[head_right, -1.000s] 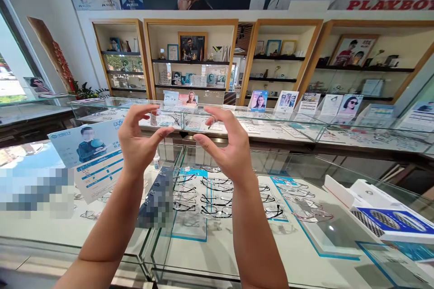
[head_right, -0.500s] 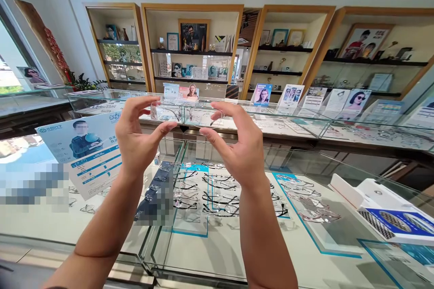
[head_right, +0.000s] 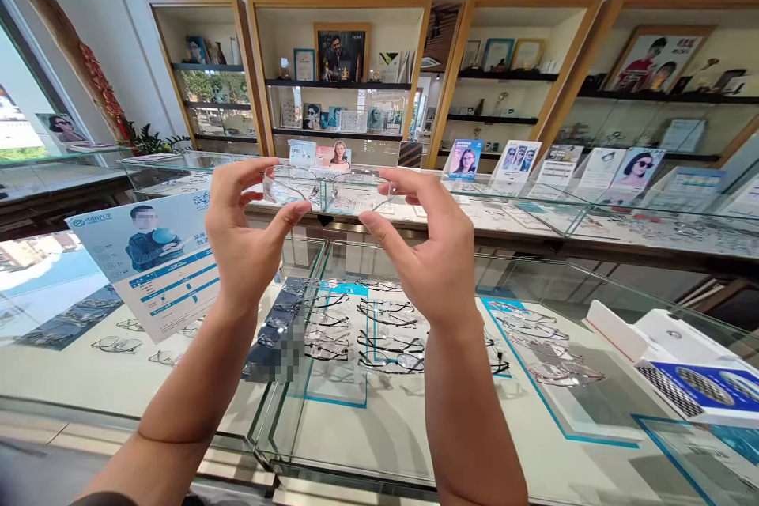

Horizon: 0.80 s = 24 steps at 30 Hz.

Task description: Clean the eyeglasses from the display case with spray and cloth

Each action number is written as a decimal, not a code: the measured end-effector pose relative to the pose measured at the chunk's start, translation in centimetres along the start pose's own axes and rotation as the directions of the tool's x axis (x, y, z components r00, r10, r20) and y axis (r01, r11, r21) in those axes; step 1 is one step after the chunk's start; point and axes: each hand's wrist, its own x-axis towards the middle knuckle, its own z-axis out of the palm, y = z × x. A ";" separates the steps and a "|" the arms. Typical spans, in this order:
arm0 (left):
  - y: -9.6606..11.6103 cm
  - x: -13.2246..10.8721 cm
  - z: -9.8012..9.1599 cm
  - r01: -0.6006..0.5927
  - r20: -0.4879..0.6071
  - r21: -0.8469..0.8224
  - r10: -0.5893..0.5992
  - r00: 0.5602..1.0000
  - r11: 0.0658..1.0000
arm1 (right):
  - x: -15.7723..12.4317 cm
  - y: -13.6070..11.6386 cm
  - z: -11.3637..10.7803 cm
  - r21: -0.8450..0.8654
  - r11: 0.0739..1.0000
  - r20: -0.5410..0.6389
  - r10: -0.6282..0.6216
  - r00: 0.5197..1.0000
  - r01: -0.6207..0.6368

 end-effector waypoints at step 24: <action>0.5 -0.6 0.6 -0.032 -0.080 0.037 0.035 0.996 0.999 | -0.3 -0.1 0.0 0.049 0.987 -0.003 0.153 0.988 -0.153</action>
